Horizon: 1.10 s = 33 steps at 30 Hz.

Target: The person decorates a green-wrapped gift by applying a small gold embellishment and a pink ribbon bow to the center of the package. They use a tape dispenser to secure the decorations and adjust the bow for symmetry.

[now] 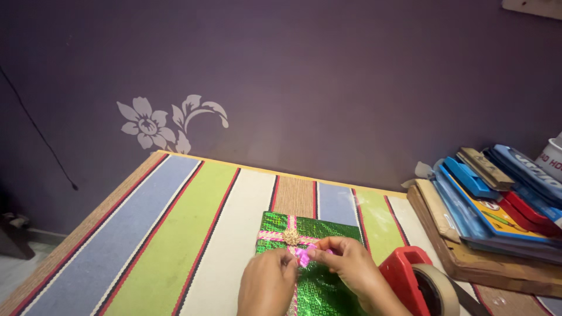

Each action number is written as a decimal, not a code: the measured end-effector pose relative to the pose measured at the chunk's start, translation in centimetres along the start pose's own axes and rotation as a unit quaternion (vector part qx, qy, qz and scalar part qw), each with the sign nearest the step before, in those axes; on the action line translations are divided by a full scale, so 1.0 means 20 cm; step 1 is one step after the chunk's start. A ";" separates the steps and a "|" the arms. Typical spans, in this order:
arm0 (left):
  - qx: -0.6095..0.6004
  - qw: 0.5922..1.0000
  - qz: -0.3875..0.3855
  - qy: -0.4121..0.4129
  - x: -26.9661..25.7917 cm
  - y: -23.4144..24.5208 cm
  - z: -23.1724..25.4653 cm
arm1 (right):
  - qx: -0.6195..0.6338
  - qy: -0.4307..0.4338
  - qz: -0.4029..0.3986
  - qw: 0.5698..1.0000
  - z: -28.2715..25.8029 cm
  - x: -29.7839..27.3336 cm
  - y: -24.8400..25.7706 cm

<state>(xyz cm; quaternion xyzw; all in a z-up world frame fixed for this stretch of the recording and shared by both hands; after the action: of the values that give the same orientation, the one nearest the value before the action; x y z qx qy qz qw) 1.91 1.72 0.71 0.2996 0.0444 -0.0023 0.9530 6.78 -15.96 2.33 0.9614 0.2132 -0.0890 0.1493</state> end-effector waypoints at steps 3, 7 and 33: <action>0.151 0.954 0.205 -0.156 -0.03 0.04 0.06 | -0.035 -0.015 0.028 0.999 0.03 0.03 0.01; 0.091 0.990 0.081 -0.071 0.04 0.00 0.02 | -0.098 -0.031 0.068 0.992 0.06 0.10 0.02; 0.099 0.982 0.043 -0.158 -0.02 -0.02 0.15 | -0.276 -0.131 0.087 0.948 0.07 0.20 0.05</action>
<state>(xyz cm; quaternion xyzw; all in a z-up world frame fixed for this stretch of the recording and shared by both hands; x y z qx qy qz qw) 1.84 -0.25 2.94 0.3897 -0.1200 -0.0132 0.9130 10.65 -15.67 0.20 0.8770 0.1233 -0.1387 0.4431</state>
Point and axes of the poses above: each hand's wrist, its own x-axis towards the middle knuckle, its own y-axis out of the back of the hand, z = x × y, the point moved 5 cm from there along x, towards the middle knuckle, and after that the axes turned 13 degrees about -z, right-handed, at the moved point
